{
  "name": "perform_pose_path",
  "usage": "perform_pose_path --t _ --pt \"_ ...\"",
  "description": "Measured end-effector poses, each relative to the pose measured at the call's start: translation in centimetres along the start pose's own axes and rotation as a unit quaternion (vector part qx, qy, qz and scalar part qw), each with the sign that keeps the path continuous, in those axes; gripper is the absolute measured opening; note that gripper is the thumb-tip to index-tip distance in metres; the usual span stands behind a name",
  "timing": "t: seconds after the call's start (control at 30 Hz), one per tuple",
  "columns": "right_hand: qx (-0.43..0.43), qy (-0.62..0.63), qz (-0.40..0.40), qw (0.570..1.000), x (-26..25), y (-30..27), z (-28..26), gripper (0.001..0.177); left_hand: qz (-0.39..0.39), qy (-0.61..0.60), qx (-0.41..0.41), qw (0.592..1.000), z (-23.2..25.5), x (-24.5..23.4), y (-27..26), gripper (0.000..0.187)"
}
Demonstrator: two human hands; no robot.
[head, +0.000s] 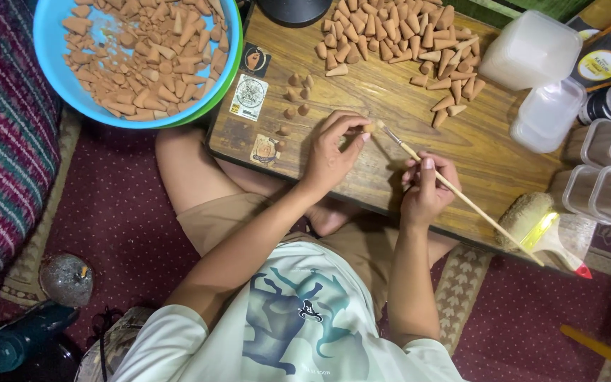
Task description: Sort and arrange small incense cones into a line on a wooden table using fingers and a thin stick.
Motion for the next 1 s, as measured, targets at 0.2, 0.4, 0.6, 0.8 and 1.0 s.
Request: perform_pose_path --t 0.2,0.4,0.6,0.8,1.0 --pt "0.006 -0.007 -0.004 1.0 0.6 0.0 -0.1 0.025 0.004 0.012 -0.009 1.0 2.0 -1.0 0.6 0.021" --pt "-0.009 -0.033 -0.017 0.999 0.8 0.0 -0.3 0.023 0.008 0.005 -0.023 1.0 -0.5 0.1 -0.3 0.022" --pt "0.002 0.008 0.003 1.0 -0.2 -0.2 0.0 0.024 0.014 -0.017 -0.054 0.998 -1.4 0.6 -0.9 0.017" --pt "0.019 0.038 -0.007 0.999 -1.3 -0.2 0.9 0.026 0.002 -0.164 -0.108 0.981 -1.9 0.8 -1.1 0.022" --pt "0.013 0.056 -0.042 0.997 -0.9 -0.5 0.6 0.026 -0.014 -0.224 -0.137 0.965 -1.1 0.6 -0.8 0.022"
Point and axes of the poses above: each hand's wrist, its own y-axis towards the middle knuckle, its own x-axis out of the palm, z = x × y, the point moved 2 cm from there along y, towards the middle knuckle, and after that the axes turned 15 degrees about y, right-handed, at the moved point
